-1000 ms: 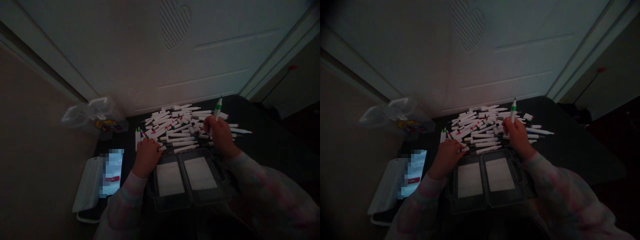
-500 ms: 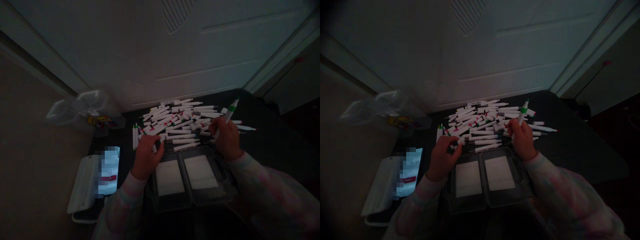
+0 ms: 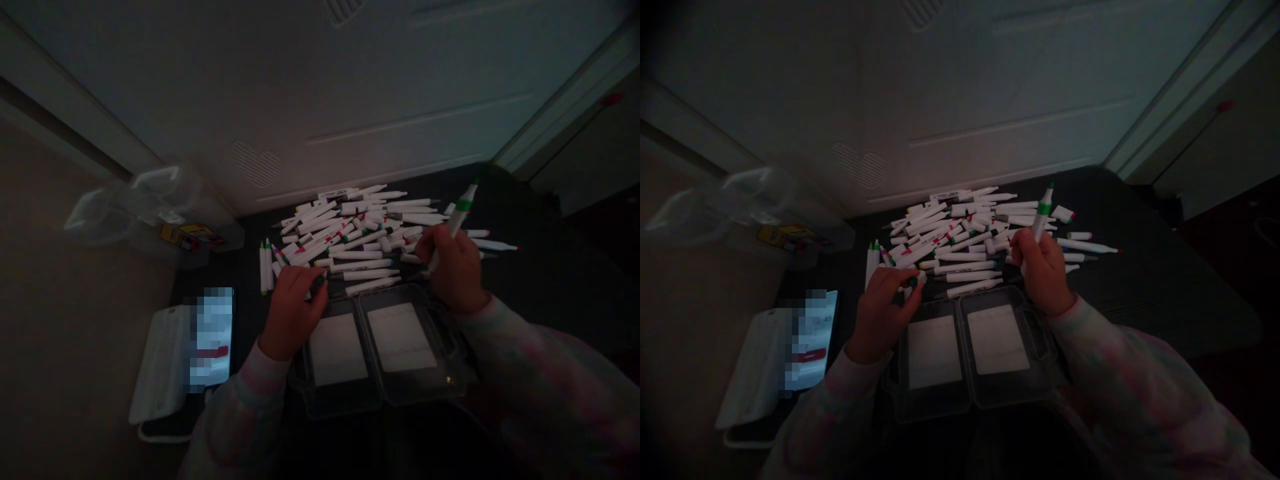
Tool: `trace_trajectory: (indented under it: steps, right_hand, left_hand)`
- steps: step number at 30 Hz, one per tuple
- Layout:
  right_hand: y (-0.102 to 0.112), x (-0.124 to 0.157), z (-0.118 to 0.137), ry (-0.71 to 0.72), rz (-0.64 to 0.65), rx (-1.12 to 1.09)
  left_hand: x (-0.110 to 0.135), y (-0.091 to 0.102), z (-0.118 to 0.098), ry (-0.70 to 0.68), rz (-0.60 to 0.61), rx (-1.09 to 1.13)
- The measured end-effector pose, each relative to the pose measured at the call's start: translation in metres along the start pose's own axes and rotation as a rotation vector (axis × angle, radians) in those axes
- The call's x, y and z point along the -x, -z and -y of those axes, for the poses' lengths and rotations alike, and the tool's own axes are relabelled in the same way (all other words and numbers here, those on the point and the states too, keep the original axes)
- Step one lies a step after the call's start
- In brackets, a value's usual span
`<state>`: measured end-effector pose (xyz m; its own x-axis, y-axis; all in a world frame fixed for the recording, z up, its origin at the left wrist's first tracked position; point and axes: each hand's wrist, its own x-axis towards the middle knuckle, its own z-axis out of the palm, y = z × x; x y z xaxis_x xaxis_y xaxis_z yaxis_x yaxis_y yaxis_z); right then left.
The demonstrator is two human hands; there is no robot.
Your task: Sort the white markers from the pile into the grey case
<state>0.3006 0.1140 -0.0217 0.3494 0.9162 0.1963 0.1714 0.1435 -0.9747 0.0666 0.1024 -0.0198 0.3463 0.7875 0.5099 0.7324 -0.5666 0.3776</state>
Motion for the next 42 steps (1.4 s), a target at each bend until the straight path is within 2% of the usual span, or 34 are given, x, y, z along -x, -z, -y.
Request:
trace_trajectory:
  steps: [3, 8, 13, 17, 23, 31, 42]
  right_hand:
    - [0.000, 0.001, 0.002, 0.002, 0.004, 0.013]
    - [0.000, 0.002, 0.003, 0.015, -0.001, 0.058]
    - [0.000, 0.001, -0.001, 0.067, -0.007, 0.002]
    - [0.000, 0.000, -0.004, 0.080, 0.007, -0.043]
    - [0.000, 0.001, -0.006, 0.072, 0.013, -0.082]
    - [0.000, 0.002, -0.002, 0.074, 0.006, -0.062]
    - [-0.001, 0.001, -0.002, 0.078, -0.013, -0.069]
  left_hand:
    - [0.000, 0.001, 0.002, 0.002, 0.031, -0.008]
    - [0.001, 0.000, 0.009, 0.021, 0.183, -0.035]
    - [0.001, -0.001, 0.009, 0.068, 0.290, -0.039]
    - [-0.002, 0.007, 0.015, 0.098, 0.300, -0.045]
    - [-0.006, 0.025, 0.027, 0.151, 0.349, -0.212]
    - [-0.003, 0.014, 0.016, 0.171, 0.462, -0.378]
    - [-0.002, 0.009, 0.009, 0.246, 0.526, -0.352]
